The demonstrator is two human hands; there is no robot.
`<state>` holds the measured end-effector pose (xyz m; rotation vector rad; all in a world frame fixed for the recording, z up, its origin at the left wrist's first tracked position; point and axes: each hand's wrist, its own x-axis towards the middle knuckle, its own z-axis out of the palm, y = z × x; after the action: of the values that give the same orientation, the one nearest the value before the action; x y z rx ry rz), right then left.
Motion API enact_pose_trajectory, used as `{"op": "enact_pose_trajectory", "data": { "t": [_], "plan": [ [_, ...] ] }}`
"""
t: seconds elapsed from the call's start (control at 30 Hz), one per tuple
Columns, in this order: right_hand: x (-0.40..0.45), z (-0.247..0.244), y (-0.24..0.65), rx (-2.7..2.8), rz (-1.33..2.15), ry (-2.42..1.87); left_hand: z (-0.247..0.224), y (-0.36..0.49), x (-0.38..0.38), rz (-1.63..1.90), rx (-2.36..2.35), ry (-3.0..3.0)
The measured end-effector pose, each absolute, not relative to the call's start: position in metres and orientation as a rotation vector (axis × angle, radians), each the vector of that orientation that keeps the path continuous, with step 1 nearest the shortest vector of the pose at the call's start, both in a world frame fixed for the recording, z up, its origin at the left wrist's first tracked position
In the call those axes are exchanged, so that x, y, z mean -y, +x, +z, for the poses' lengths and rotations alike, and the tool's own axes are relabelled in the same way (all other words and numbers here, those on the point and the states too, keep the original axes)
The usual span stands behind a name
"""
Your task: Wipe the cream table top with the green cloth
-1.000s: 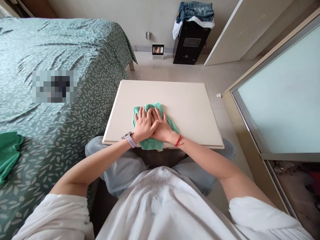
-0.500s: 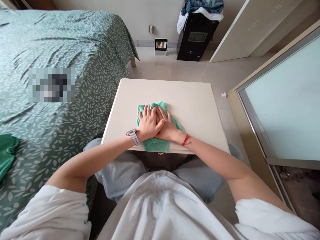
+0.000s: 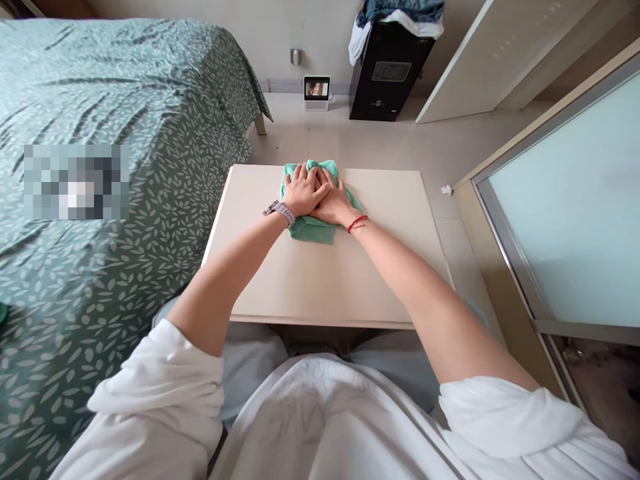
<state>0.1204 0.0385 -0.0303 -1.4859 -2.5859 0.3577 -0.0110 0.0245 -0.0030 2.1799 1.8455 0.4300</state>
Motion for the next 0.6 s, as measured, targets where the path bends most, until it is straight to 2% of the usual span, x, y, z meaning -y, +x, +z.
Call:
{"op": "enact_pose_trajectory", "data": {
  "t": [0.3,0.6],
  "plan": [
    [-0.071,-0.035,0.119,2.551,0.367,-1.461,-0.006,-0.014,-0.054,0.472,-1.852,2.199],
    [-0.051,-0.027,0.117,2.547,0.386,-1.494,-0.007,-0.013,-0.037,0.466,-1.915,2.161]
  ]
}}
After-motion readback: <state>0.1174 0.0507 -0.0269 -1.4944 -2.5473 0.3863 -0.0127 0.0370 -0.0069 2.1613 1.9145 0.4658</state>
